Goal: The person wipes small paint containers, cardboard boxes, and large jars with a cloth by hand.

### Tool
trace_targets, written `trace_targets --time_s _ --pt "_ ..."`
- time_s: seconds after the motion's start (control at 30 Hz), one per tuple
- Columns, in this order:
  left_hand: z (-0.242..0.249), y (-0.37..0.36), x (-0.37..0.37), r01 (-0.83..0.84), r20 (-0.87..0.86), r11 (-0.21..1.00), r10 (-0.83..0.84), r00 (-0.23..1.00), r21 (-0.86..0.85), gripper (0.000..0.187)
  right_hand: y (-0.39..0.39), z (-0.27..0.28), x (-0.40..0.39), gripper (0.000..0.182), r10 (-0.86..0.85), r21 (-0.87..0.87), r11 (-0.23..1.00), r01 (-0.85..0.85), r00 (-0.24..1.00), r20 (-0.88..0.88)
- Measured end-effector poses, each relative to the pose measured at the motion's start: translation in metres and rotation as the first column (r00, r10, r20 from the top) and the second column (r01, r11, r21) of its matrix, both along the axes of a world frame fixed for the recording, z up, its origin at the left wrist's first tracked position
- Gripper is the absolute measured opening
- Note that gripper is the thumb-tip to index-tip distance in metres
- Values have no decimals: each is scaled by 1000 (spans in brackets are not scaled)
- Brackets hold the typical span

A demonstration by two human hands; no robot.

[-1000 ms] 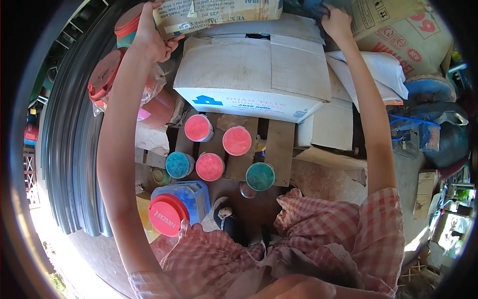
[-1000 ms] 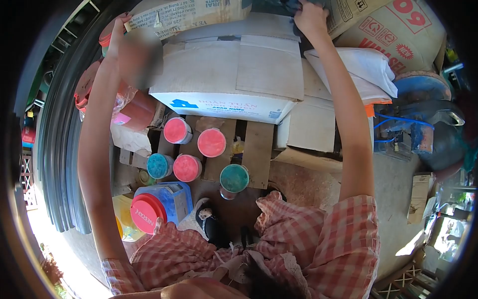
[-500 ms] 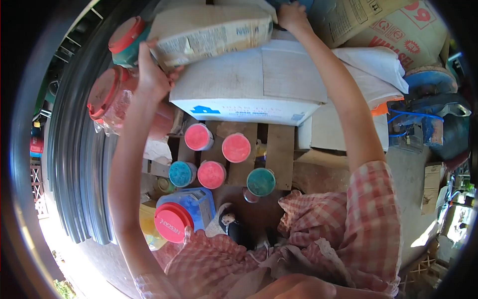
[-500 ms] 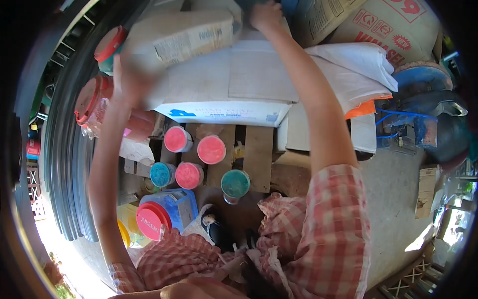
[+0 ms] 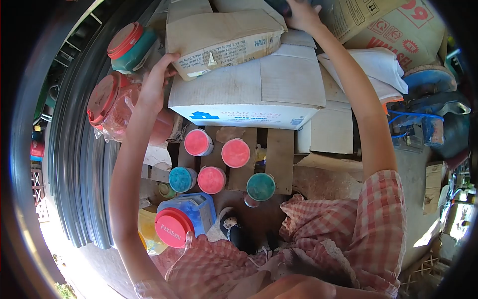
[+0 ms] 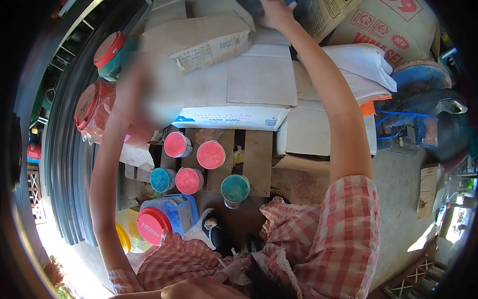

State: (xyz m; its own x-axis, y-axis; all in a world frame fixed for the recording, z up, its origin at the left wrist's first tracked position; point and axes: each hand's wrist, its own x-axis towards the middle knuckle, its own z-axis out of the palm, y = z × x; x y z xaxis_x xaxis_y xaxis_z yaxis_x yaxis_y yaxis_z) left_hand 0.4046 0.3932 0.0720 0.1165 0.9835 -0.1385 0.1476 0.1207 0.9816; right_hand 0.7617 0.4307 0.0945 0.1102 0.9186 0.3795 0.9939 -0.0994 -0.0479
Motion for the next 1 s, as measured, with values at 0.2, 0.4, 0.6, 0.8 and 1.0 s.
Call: trace_targets --time_s 0.2,0.4,0.6,0.8,1.0 --pt "16 -63 -10 -25 -122 982 49 991 189 38 17 -44 41 37 277 46 960 -275 959 -59" --pt "43 -173 -52 310 -323 926 -232 918 216 27 -30 -62 49 36 457 174 882 -439 886 -80" --pt "33 -189 -82 181 -331 958 -100 938 224 47 65 -59 49 23 261 141 960 -240 952 -157" --pt "33 -194 -77 264 -462 930 -123 878 255 61 -16 -36 37 19 539 233 839 -491 808 -237" --pt "31 -203 -103 209 -502 940 -47 864 271 57 -97 -55 45 23 600 234 799 -553 754 -268"
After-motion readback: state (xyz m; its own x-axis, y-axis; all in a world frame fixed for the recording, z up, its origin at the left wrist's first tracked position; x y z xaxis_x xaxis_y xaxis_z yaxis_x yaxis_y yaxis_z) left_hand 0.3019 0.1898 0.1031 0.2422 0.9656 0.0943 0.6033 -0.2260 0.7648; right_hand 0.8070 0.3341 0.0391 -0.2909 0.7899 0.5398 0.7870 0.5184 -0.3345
